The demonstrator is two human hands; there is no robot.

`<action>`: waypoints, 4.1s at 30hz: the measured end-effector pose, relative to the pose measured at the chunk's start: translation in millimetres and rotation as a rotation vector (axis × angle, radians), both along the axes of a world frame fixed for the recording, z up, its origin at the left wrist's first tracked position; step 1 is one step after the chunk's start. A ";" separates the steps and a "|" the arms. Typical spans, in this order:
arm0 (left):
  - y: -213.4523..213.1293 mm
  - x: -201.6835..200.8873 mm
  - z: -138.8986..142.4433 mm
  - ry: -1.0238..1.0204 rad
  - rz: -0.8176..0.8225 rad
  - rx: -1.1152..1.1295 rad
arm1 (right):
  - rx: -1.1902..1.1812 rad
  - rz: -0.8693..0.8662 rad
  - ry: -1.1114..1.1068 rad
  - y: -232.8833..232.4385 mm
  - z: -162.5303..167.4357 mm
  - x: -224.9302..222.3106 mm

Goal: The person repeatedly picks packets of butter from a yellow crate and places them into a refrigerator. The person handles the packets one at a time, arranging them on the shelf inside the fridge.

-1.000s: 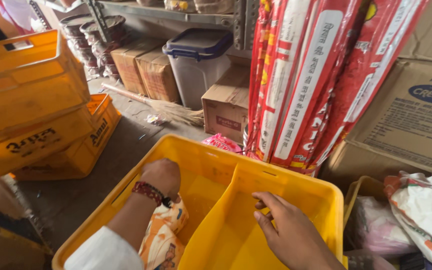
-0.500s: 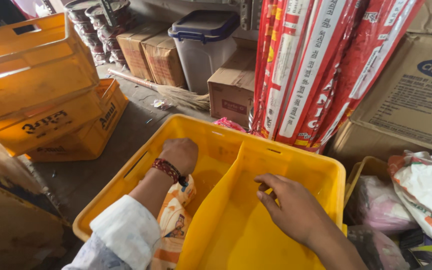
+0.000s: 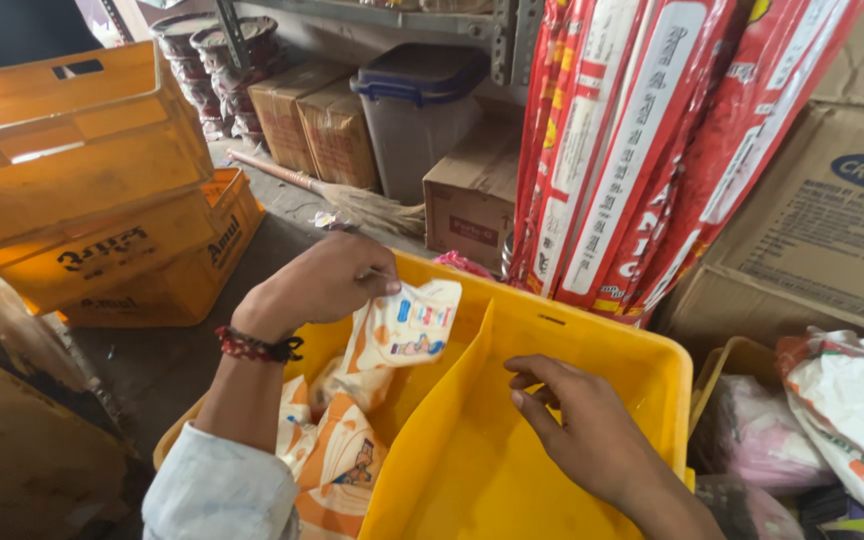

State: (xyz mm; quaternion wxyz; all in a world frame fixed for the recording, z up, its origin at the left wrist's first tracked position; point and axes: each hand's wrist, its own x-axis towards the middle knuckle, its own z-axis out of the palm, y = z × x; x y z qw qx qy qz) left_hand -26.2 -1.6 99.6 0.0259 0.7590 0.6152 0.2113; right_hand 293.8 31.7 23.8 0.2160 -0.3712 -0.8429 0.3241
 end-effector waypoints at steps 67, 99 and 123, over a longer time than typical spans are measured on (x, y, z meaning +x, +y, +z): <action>33.5 244.8 -79.3 -1.001 -0.063 -0.248 | -0.402 -0.444 0.858 -8.8 47.1 118.3; -20.8 838.5 31.7 -0.761 -1.304 -0.441 | 0.622 -1.792 -1.060 -267.9 214.6 648.1; 0.3 867.3 -66.4 -0.773 -1.372 -1.192 | -0.600 -1.761 -1.154 -345.4 211.3 845.5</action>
